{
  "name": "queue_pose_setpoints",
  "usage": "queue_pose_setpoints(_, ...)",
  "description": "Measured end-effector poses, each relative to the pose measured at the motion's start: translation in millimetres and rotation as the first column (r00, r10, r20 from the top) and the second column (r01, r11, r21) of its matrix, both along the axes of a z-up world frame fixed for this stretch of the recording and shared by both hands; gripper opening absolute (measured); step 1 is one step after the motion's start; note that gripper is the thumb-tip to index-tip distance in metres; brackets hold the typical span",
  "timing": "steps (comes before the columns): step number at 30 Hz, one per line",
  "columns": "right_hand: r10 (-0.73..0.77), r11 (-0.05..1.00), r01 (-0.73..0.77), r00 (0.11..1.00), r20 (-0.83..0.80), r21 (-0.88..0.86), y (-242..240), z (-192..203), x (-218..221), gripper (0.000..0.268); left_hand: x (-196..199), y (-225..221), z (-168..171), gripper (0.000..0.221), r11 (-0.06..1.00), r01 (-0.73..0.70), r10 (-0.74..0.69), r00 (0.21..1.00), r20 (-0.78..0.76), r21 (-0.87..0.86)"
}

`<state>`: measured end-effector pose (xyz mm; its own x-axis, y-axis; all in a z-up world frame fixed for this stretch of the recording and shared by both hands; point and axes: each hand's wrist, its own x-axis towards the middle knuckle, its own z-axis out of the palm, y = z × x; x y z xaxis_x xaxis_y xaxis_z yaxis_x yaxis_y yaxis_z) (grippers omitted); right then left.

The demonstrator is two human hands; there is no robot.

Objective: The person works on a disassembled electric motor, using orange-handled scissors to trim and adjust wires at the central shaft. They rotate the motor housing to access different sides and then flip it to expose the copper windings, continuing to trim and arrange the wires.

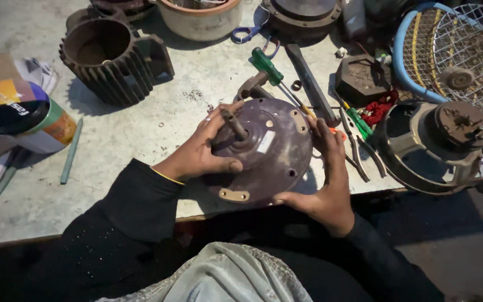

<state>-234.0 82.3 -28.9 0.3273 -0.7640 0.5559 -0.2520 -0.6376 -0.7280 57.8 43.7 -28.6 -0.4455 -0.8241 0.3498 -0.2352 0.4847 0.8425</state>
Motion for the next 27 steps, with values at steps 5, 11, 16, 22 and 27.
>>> queue_pose_setpoints(5,0.015,0.999,-0.015,1.000,-0.015,-0.036,-16,20,24,0.130,0,-2,-4,0.098,0.961,-0.047,0.118,0.960,-0.253,0.271)
queue_pose_setpoints(11,0.151,0.985,-0.141,0.983,0.108,-0.097,-36,42,67,0.117,7,-9,-13,0.062,0.922,0.093,0.188,0.741,-0.644,0.376)
queue_pose_setpoints(16,0.118,0.960,-0.142,0.987,-0.109,-0.243,-53,64,92,0.102,-1,-6,-24,0.062,0.902,0.288,0.139,0.513,-0.847,0.322)
queue_pose_setpoints(22,0.228,0.972,-0.230,0.973,-0.045,-0.056,-102,56,126,0.104,13,-12,-19,0.080,0.850,0.417,0.116,0.449,-0.886,0.322)
queue_pose_setpoints(27,0.423,0.820,-0.483,0.873,0.244,0.307,-128,45,119,0.124,10,-13,-19,0.087,0.963,0.122,0.102,0.656,-0.748,0.239)
